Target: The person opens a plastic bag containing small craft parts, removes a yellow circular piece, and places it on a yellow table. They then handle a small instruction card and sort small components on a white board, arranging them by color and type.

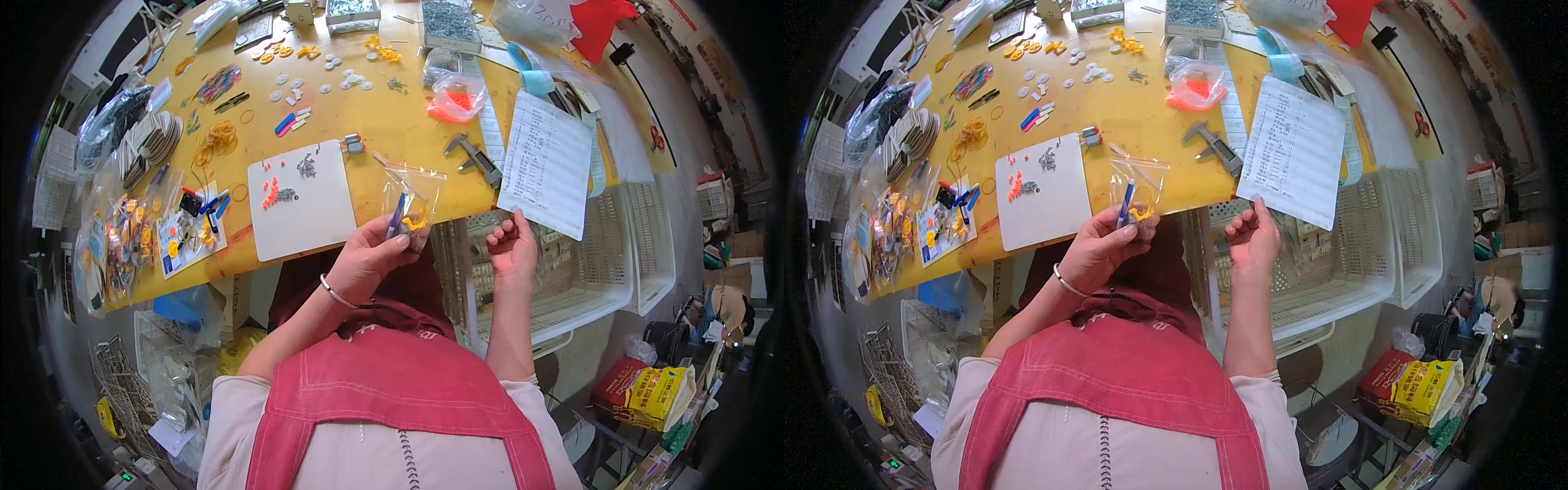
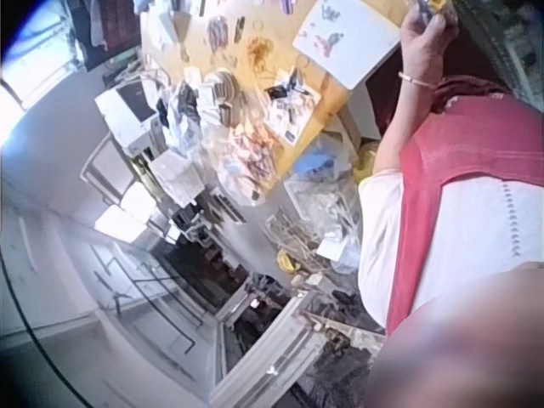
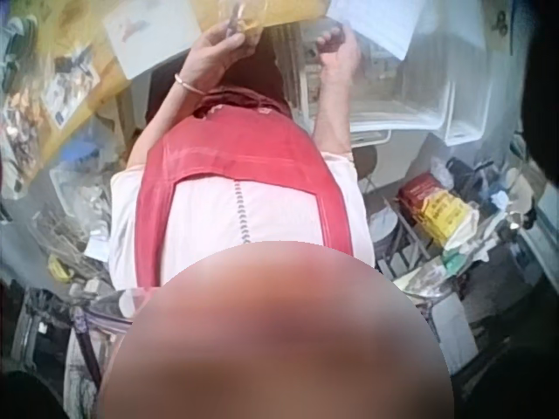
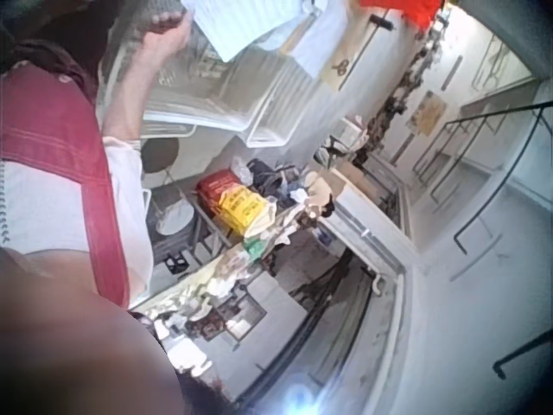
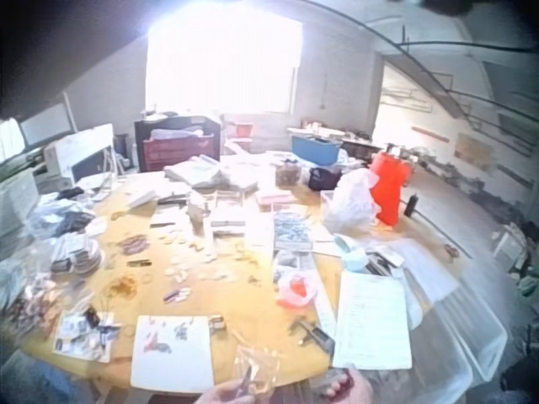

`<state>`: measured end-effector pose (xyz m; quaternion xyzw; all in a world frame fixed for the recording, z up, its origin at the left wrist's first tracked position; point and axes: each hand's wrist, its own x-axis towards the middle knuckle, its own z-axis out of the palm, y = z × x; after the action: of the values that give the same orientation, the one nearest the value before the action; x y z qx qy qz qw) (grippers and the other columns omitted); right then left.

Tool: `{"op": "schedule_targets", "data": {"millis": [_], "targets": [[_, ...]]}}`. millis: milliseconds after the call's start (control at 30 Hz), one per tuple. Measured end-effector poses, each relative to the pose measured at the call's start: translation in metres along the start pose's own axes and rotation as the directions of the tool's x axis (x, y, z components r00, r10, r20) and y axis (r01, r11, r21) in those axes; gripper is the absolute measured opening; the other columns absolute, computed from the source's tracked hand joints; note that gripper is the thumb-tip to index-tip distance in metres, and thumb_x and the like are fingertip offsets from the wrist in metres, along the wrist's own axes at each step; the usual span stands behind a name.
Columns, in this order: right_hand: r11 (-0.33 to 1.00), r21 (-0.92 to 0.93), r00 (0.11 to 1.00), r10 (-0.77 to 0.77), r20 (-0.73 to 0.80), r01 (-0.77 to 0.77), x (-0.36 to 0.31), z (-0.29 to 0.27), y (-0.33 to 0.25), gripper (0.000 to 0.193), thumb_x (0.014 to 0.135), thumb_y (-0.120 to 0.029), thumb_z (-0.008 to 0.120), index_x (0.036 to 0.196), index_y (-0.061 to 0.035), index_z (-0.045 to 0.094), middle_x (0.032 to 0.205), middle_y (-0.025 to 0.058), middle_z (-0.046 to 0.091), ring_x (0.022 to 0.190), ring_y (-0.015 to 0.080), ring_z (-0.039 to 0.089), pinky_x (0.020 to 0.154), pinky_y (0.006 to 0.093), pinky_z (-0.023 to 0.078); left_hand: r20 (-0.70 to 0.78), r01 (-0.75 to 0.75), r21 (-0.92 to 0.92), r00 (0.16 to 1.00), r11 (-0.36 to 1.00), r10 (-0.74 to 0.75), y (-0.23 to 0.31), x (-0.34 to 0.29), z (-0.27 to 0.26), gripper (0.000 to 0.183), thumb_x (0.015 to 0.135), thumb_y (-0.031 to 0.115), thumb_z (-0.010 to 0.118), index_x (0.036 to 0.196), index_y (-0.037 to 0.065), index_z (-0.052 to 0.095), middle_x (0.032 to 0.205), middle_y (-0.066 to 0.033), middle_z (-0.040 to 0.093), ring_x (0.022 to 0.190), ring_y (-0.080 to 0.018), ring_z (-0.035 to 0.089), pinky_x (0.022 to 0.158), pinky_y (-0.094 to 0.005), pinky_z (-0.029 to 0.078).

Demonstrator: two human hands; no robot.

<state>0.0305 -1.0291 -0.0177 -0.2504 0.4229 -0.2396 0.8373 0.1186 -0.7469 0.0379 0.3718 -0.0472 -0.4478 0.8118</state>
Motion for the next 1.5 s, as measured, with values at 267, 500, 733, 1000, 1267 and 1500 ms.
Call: {"op": "schedule_targets", "data": {"millis": [267,500,733,1000,1267,1500], "targets": [[0.994,0.023,0.989,-0.108,0.101,0.107,-0.037,0.01,0.004,0.022,0.102,-0.016,0.069,0.085,-0.0097,0.057,0.068,0.0035,0.057,0.057,0.0201,0.056,0.05,0.0356,0.044,0.024,-0.054,0.004,0.998,0.999,0.054,-0.008,0.0,-0.01,0.045,0.1,0.006,0.069,0.144,0.006,0.058,0.136,-0.0138,0.066,0.119,-0.022,0.068,0.102,-0.0385,0.058],[0.998,-0.019,0.987,-0.064,0.149,0.067,-0.078,0.013,0.047,0.023,0.103,-0.018,0.069,0.084,-0.0112,0.058,0.068,0.0039,0.058,0.054,0.0177,0.055,0.048,0.0329,0.043,-0.067,-0.019,-0.016,0.998,1.0,0.018,-0.003,-0.003,-0.003,0.039,0.1,0.006,0.068,0.138,0.003,0.061,0.129,-0.0103,0.067,0.117,-0.0193,0.065,0.106,-0.0379,0.053],[0.991,-0.126,0.978,0.078,0.195,-0.054,-0.088,-0.001,0.049,0.014,0.102,-0.018,0.07,0.095,-0.0066,0.067,0.068,0.0039,0.063,0.05,0.0173,0.058,0.044,0.0328,0.047,-0.048,-0.014,0.004,0.999,1.0,0.014,-0.006,-0.003,-0.005,0.042,0.099,0.006,0.07,0.14,0.005,0.06,0.133,-0.0151,0.069,0.116,-0.0234,0.069,0.103,-0.0403,0.056],[0.87,-0.341,0.747,-0.045,0.664,0.356,-0.136,0.013,0.026,0.068,0.095,-0.016,0.076,0.153,0.0002,0.044,0.142,0.012,0.06,0.133,0.019,0.055,0.114,0.0348,0.043,0.202,0.182,0.202,0.954,0.962,-0.223,-0.002,-0.013,0.0,0.041,0.1,0.007,0.07,0.14,-0.002,0.061,0.127,-0.0094,0.07,0.117,-0.0181,0.067,0.107,-0.0356,0.052],[0.922,-0.379,0.568,0.27,0.777,0.081,-0.146,0.04,-0.003,0.075,0.091,-0.02,0.077,0.154,-0.0018,0.042,0.135,0.0175,0.061,0.127,0.0255,0.06,0.108,0.0378,0.049,0.302,0.361,0.246,0.853,0.899,-0.425,-0.011,-0.019,-0.009,0.032,0.098,0.005,0.071,0.129,-0.003,0.066,0.122,-0.008,0.072,0.116,-0.0174,0.068,0.104,-0.0337,0.054],[0.955,-0.284,0.589,0.181,0.788,0.087,-0.145,0.045,0.001,0.051,0.095,-0.009,0.069,0.141,-0.0039,0.048,0.114,0.0078,0.061,0.111,0.0162,0.06,0.098,0.0318,0.049,0.304,0.341,0.092,0.885,0.935,-0.353,-0.019,-0.015,-0.01,0.036,0.098,0.006,0.071,0.132,-0.002,0.063,0.122,-0.0086,0.07,0.113,-0.0193,0.068,0.103,-0.0363,0.055]]}}
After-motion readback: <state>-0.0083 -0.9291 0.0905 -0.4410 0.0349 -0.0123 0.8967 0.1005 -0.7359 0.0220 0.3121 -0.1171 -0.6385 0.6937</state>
